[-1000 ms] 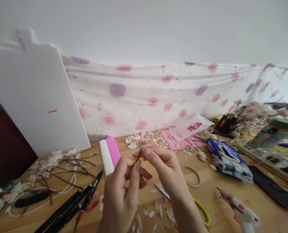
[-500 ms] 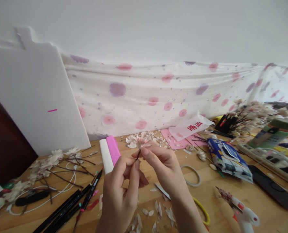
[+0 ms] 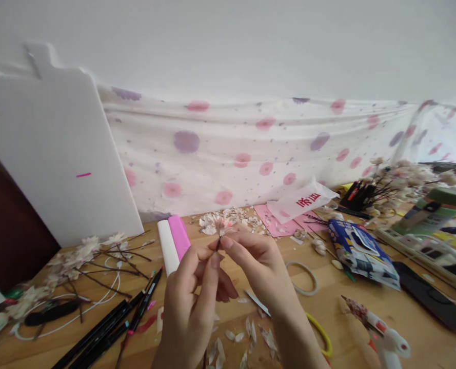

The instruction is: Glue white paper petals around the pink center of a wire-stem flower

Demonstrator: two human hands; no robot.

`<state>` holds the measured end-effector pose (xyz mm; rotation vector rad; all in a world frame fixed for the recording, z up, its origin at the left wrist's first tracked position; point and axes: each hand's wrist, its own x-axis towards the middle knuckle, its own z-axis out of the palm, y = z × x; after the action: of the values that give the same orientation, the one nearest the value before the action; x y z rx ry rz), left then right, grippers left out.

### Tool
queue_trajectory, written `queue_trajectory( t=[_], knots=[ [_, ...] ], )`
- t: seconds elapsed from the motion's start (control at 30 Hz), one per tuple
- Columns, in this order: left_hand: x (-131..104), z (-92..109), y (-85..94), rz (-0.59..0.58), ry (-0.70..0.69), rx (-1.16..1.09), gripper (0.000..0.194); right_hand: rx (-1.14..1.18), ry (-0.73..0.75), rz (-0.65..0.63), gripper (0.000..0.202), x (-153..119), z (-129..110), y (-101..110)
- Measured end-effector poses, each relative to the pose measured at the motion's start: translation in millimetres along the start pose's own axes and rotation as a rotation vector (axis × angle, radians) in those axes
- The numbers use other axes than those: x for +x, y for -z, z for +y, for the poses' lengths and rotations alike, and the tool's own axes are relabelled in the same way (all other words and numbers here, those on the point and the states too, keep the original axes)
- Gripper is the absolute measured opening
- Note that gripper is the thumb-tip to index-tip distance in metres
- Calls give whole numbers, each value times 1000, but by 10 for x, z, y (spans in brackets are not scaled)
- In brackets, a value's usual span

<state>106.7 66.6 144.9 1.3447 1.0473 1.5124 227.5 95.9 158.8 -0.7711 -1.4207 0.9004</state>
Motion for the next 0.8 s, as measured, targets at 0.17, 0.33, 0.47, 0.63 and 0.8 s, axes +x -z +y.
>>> queue_trajectory(
  t=[0.17,0.33,0.47,0.63,0.8],
  knots=[
    [-3,14,5,-26,41,-40,19,-25,-3,6,24,-21,-23,7],
    [-10,2,-2,-14,31,-20,17,-37,9,16,23,-27,-31,0],
    [-11,5,-9,-6,13,-38,16,-23,19,22,26,-8,-20,0],
    [-24,23,1,-38,51,-151,20,83,-23,-14,24,4,19,2],
    [8,-53,102,-147,134,-336,27,306,-86,-83,20,-1,70,-19]
  ],
)
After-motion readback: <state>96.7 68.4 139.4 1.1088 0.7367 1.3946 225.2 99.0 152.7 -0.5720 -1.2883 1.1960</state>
